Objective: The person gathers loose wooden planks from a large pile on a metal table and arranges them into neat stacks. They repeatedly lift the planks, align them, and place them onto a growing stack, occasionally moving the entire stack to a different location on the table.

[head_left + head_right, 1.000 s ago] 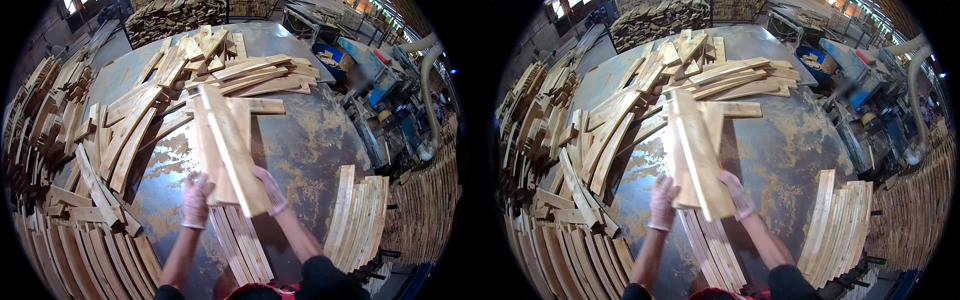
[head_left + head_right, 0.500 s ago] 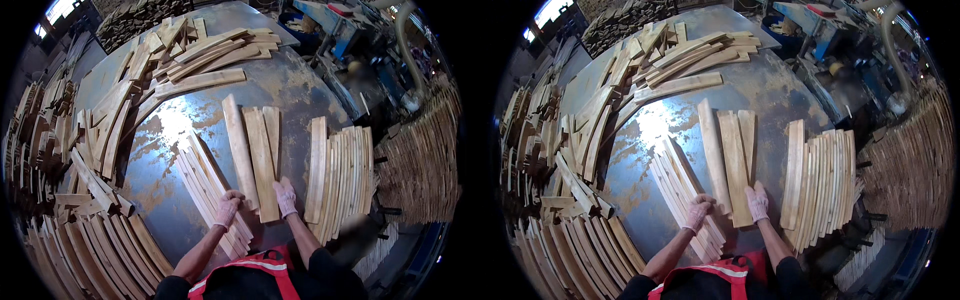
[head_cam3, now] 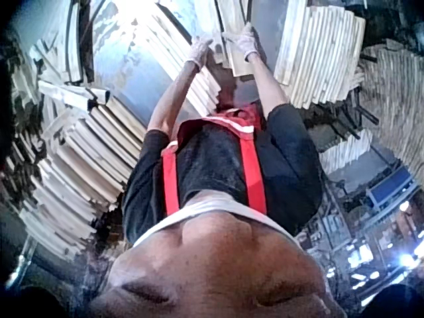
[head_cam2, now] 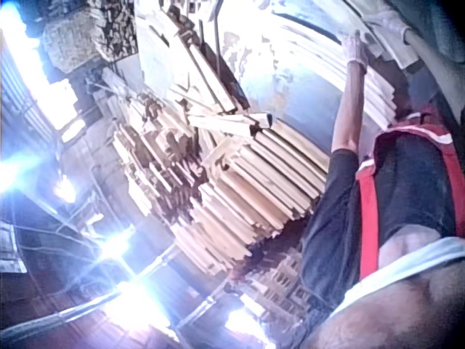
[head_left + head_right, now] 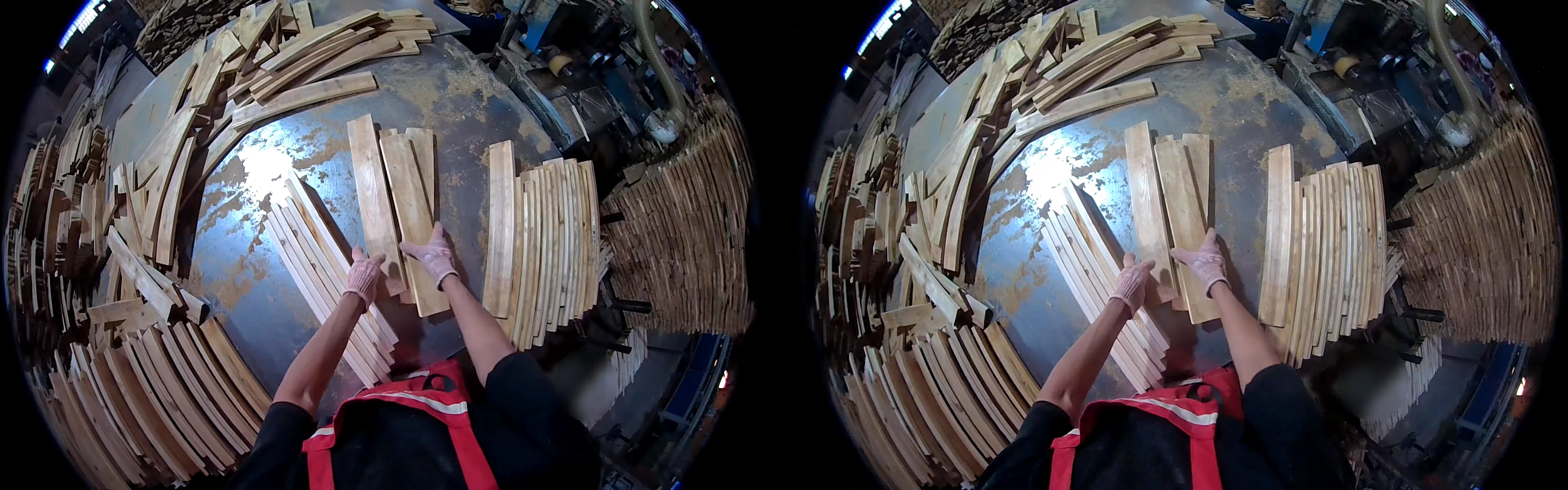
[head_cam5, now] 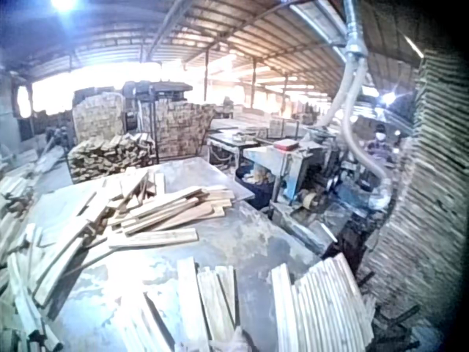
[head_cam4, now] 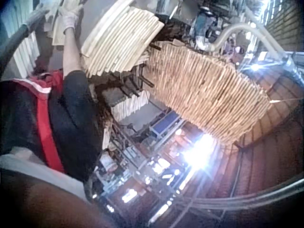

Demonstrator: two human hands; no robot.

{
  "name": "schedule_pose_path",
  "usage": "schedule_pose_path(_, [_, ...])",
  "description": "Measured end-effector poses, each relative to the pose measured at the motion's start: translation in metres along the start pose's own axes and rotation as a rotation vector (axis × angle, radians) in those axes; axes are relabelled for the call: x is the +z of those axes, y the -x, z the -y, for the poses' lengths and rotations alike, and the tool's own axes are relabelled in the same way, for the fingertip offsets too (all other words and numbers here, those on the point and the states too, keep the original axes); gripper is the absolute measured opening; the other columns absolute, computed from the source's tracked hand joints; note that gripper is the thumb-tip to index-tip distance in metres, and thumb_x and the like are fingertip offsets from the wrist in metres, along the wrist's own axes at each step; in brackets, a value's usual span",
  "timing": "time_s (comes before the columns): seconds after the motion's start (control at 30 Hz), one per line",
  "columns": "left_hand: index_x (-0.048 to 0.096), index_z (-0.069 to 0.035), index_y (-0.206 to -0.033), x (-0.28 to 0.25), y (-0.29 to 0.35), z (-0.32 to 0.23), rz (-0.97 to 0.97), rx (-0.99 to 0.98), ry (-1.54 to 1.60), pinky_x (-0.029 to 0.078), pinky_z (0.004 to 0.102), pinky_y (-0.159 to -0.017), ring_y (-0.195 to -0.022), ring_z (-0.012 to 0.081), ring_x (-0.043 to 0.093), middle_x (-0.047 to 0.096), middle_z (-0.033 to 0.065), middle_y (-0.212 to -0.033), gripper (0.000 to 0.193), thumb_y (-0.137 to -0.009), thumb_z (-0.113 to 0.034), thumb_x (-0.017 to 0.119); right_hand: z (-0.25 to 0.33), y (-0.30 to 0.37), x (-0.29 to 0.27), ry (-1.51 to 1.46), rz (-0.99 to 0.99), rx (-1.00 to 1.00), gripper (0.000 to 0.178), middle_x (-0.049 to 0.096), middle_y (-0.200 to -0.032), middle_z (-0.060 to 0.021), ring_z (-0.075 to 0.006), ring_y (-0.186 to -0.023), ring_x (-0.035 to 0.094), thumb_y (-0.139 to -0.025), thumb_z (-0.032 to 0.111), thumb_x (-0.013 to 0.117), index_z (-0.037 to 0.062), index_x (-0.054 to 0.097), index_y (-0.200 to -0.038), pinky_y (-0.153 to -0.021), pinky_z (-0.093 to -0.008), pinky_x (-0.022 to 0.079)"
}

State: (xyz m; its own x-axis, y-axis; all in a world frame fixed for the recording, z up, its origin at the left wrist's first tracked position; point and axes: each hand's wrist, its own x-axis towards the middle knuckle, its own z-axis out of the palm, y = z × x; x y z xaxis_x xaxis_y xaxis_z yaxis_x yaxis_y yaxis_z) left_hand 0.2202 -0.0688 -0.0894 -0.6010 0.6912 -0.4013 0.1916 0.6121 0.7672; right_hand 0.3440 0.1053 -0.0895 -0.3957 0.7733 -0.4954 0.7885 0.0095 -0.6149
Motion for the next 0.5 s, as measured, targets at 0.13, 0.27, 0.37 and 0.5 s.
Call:
schedule_pose_path(0.13, [0.052,-0.005,-0.130,0.010,-0.029,0.041,-0.096,-0.123,0.179,0.051,0.0471,-0.092,-0.112,0.0408,0.061,0.058,0.0313,-0.118,0.051,-0.088,-0.026,0.071,-0.016,-0.007,-0.025,0.061,0.040,-0.003,0.125,0.043,-0.154,-0.0304,-0.0390,-0.143,0.045,-0.065,0.055,0.090,-0.0014,0.027,-0.157,-0.116,-0.0420,0.040])
schedule_pose_path(0.27, [0.047,-0.002,-0.132,-0.008,-0.024,-0.004,-0.011,-0.025,-0.125,0.053,0.0456,-0.088,-0.109,0.0371,0.062,0.061,0.0280,-0.115,0.062,-0.083,-0.026,0.077,-0.037,-0.018,-0.043,0.146,0.045,0.073,0.122,0.043,-0.155,-0.0285,-0.0393,-0.144,0.044,-0.067,0.058,0.088,-0.0004,0.029,-0.157,-0.117,-0.0433,0.040])
schedule_pose_path(0.37, [0.044,-0.002,-0.131,0.021,-0.035,-0.045,-0.135,-0.526,0.489,0.054,0.0464,-0.088,-0.109,0.0348,0.062,0.061,0.0214,-0.117,0.064,-0.082,-0.019,0.080,-0.037,-0.023,-0.041,0.147,0.091,0.012,0.120,0.043,-0.155,-0.0271,-0.0399,-0.144,0.043,-0.070,0.059,0.086,0.0012,0.028,-0.158,-0.117,-0.0444,0.040])
schedule_pose_path(0.5, [0.048,0.000,-0.129,0.021,-0.041,-0.056,-0.021,-0.526,0.705,0.058,0.0381,-0.074,-0.092,0.0237,0.068,0.069,0.0151,-0.109,0.059,-0.084,-0.018,0.080,-0.021,-0.010,-0.076,-0.354,0.293,0.015,0.111,0.048,-0.151,-0.0276,-0.0356,-0.142,0.047,-0.073,0.056,0.086,-0.0043,0.039,-0.153,-0.116,-0.0396,0.039])
